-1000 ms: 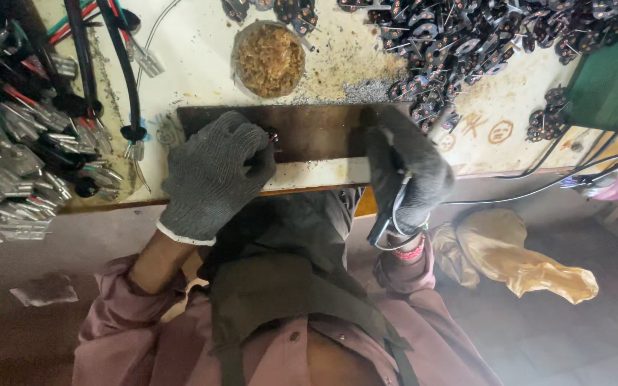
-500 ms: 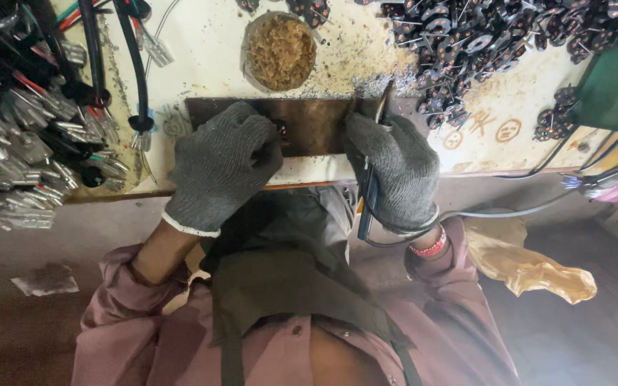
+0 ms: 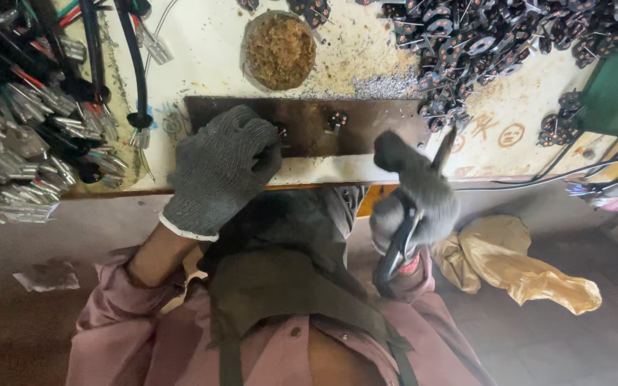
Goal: The person solders wires onto small components at a workbench. Holding a component and wire in one gloved hand, they apply a soldering iron with the other hand to attach the wire, then set the finished piece aside and pick up the next component, repeating the process.
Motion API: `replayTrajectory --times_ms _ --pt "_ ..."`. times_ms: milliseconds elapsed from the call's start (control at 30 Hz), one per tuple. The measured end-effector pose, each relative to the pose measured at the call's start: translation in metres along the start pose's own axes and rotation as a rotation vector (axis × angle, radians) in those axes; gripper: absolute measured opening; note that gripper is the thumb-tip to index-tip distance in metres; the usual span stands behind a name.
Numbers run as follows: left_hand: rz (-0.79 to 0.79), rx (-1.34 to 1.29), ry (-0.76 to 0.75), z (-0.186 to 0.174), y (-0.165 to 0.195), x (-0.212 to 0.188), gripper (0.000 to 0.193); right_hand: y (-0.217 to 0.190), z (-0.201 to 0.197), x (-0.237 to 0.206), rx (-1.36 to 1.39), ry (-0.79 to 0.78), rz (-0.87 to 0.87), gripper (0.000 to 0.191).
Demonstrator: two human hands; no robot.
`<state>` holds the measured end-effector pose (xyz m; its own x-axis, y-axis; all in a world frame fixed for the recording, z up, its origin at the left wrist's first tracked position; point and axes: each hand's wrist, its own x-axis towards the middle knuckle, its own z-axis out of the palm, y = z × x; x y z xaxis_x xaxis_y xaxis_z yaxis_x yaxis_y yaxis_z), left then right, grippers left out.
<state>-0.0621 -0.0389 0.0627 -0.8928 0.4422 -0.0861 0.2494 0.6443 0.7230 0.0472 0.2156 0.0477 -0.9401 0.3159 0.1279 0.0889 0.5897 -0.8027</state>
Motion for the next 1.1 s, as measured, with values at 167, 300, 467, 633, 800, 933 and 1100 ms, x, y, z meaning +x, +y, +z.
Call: replayTrajectory --times_ms 167,300,467,633,800,933,1100 --pt "0.048 0.065 -0.035 0.015 0.017 0.010 0.015 0.011 0.006 -0.018 -0.433 -0.263 -0.329 0.032" --pt "-0.012 -0.010 -0.146 0.023 0.017 0.012 0.013 -0.001 -0.001 -0.006 0.097 -0.490 0.092 0.008" --pt "0.006 0.035 -0.161 0.023 0.013 0.018 0.023 0.005 0.025 0.002 -0.144 -0.364 -0.146 0.012" --pt "0.025 0.000 -0.166 0.028 0.009 0.004 0.037 0.009 0.038 0.012 -0.101 -0.408 -0.275 0.025" --pt "0.015 0.316 0.334 0.020 0.016 -0.037 0.045 -0.003 0.028 0.018 -0.043 -0.204 -0.108 0.012" --pt "-0.075 0.318 -0.056 -0.019 0.033 -0.022 0.039 0.004 0.039 0.011 0.119 0.111 0.112 0.013" --pt "0.124 0.566 0.045 -0.055 0.069 0.038 0.019 0.023 0.053 -0.003 0.160 0.276 0.003 0.020"
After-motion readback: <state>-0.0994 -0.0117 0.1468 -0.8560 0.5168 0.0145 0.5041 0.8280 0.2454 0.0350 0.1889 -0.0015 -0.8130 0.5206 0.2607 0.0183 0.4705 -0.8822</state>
